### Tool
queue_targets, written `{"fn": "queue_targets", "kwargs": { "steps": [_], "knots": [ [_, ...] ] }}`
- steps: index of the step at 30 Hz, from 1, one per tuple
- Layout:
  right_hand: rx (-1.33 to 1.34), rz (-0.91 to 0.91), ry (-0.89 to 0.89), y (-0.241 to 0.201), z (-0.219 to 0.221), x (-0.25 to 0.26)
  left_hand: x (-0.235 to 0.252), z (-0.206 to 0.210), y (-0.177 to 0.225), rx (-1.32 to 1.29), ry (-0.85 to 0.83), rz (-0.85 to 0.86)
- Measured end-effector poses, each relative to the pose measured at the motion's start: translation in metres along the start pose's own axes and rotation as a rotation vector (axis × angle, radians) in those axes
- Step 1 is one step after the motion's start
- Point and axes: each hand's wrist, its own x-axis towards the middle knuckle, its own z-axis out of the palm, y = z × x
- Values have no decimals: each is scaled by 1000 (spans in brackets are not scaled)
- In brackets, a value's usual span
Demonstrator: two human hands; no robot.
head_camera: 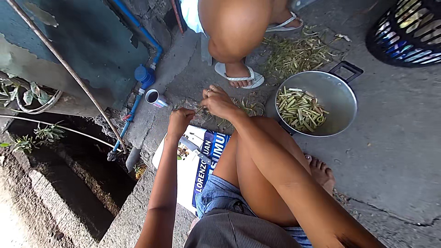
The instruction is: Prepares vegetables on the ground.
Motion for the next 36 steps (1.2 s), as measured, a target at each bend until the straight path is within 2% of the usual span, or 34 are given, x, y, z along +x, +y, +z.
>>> {"fn": "queue_targets", "kwargs": {
  "steps": [7,11,19,23,26,33,35,36],
  "knots": [
    [29,20,-2,-7,2,0,-10,6,-2,87,54,47],
    [60,-73,3,-13,16,-1,-6,13,3,141,79,42],
    [49,-94,-119,-23,11,2,-6,15,5,167,140,86],
    [321,-112,87,-8,23,1,-7,18,-2,79,262,146],
    [603,-42,213,-5,22,0,-9,18,-1,-47,356,143],
    [1154,159,304,-13,16,-2,-8,25,9,-234,567,166],
    [1201,190,327,-15,17,-3,-7,27,9,-217,591,172],
    [1135,190,338,-16,16,-3,-7,27,9,-182,580,178]
  ]
}}
